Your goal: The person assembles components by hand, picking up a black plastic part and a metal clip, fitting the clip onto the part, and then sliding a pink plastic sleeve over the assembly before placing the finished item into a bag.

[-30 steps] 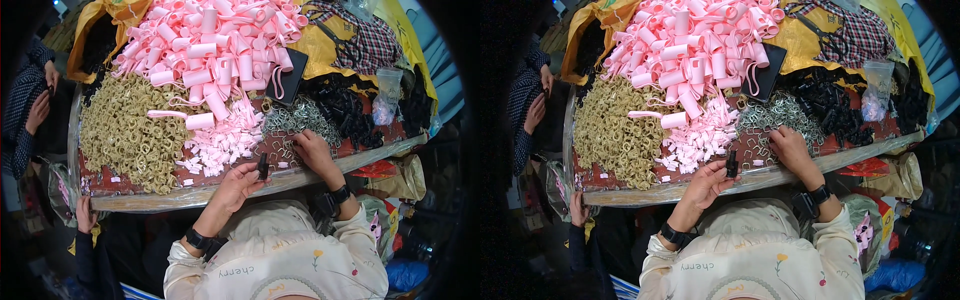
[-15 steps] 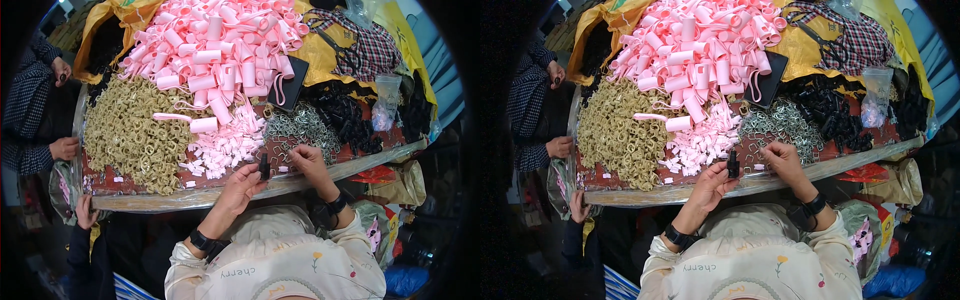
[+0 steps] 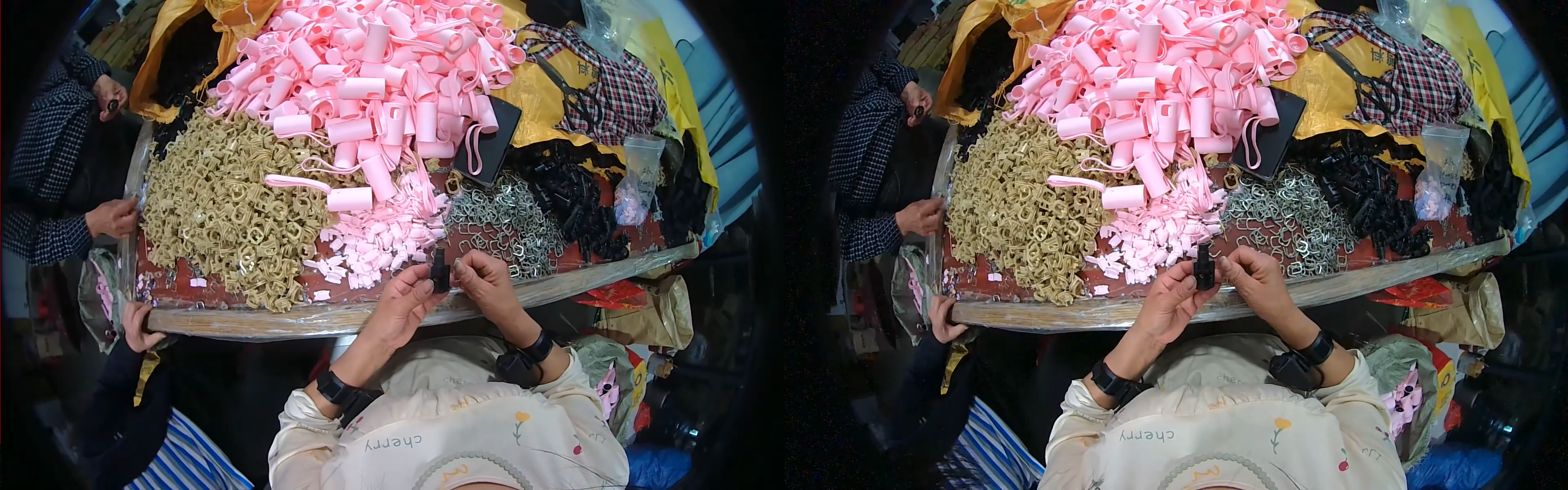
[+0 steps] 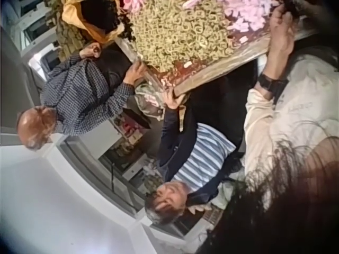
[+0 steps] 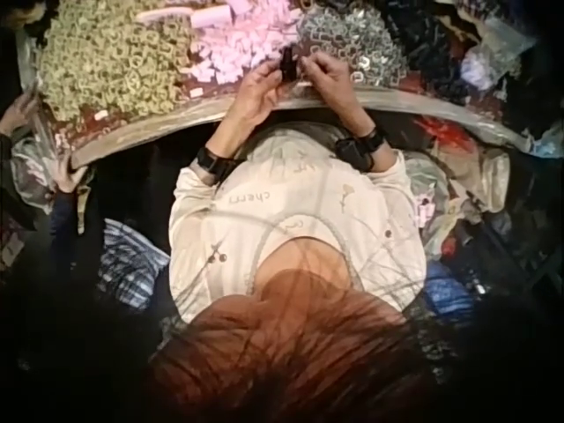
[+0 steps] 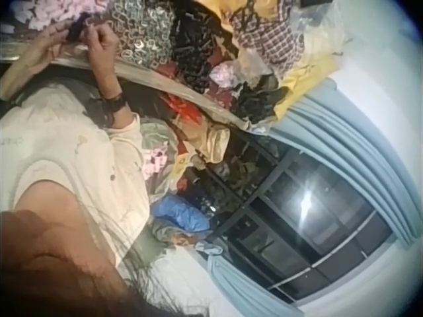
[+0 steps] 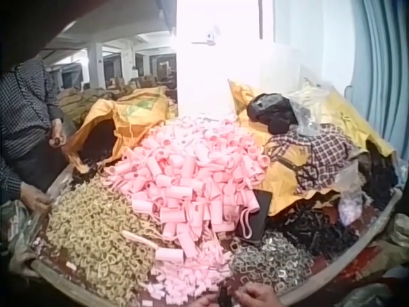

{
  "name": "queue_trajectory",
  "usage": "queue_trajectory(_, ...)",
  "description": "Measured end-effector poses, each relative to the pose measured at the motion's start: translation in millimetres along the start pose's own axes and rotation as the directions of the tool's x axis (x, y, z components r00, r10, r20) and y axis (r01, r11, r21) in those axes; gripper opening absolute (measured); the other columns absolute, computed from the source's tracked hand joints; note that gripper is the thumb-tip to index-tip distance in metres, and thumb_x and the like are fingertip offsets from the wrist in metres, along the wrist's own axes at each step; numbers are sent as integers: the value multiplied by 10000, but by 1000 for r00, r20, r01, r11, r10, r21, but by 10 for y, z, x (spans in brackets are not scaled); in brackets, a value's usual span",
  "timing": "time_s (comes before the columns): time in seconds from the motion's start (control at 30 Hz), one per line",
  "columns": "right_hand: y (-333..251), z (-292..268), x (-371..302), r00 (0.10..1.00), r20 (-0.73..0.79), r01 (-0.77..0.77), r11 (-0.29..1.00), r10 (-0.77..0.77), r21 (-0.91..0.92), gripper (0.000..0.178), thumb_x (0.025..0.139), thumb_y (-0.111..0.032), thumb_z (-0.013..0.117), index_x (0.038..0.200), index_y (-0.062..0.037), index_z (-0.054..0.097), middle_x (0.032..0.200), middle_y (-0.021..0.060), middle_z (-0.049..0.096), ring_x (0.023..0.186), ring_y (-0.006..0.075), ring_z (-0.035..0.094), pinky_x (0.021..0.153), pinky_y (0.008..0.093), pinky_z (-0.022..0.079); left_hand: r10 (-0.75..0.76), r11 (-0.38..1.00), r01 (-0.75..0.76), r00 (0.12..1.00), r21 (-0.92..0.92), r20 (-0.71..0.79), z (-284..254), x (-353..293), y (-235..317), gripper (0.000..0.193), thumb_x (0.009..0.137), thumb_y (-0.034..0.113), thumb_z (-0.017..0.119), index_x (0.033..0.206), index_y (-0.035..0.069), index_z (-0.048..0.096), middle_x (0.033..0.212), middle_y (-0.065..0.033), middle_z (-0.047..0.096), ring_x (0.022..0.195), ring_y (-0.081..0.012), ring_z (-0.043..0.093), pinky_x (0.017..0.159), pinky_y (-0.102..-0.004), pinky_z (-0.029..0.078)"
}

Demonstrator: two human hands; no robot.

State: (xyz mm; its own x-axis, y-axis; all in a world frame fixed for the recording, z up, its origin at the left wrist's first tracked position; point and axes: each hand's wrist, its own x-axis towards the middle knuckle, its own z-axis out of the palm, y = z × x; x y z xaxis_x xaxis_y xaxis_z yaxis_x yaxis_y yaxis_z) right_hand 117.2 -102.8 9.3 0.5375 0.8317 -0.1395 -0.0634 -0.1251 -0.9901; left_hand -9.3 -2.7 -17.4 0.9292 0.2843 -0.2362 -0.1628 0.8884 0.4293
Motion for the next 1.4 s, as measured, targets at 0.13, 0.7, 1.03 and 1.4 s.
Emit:
queue_trajectory(0.13, 12, -43, -20, 999, 35, -11, 1000, 11, -3, 196, 845, -190, 503, 745, -23, 531, 604, -33, 484, 506, 21, 403, 447, 174, 319, 14, 1000, -14, 1000, 8, -15, -13, -2, -19, 289, 795, 128, 550, 1038, -6, 472, 1017, -108, 543, 973, -200, 519, 888, -330, 400)
queue_trajectory(0.7, 40, -66, -66, 999, 20, 31, 999, -32, 15, 139, 831, -158, 518, 820, -20, 518, 692, -11, 536, 552, 20, 423, 478, 160, 334, 30, 1000, -30, 1000, 6, 5, -14, 31, -59, 291, 810, 133, 526, 1054, -12, 464, 1028, -125, 539, 988, -215, 512, 894, -370, 394)
queue_trajectory(1.03, 21, -93, -80, 986, 164, -17, 985, -12, 172, 118, 813, -137, 537, 802, -20, 522, 715, -22, 524, 601, 9, 421, 518, 155, 334, -47, 993, 55, 996, -106, 82, -32, -30, -29, 288, 822, 128, 505, 1071, -8, 452, 1011, -132, 547, 961, -233, 530, 856, -361, 427)
queue_trajectory(1.4, -123, 83, -33, 987, 97, 120, 989, -129, 87, 87, 764, -63, 580, 754, -9, 513, 677, -28, 468, 555, 15, 393, 458, 189, 312, -90, 996, 89, 996, -12, -14, 1, -101, 74, 291, 817, 106, 513, 1080, -1, 453, 978, -102, 563, 862, -212, 579, 757, -312, 489)
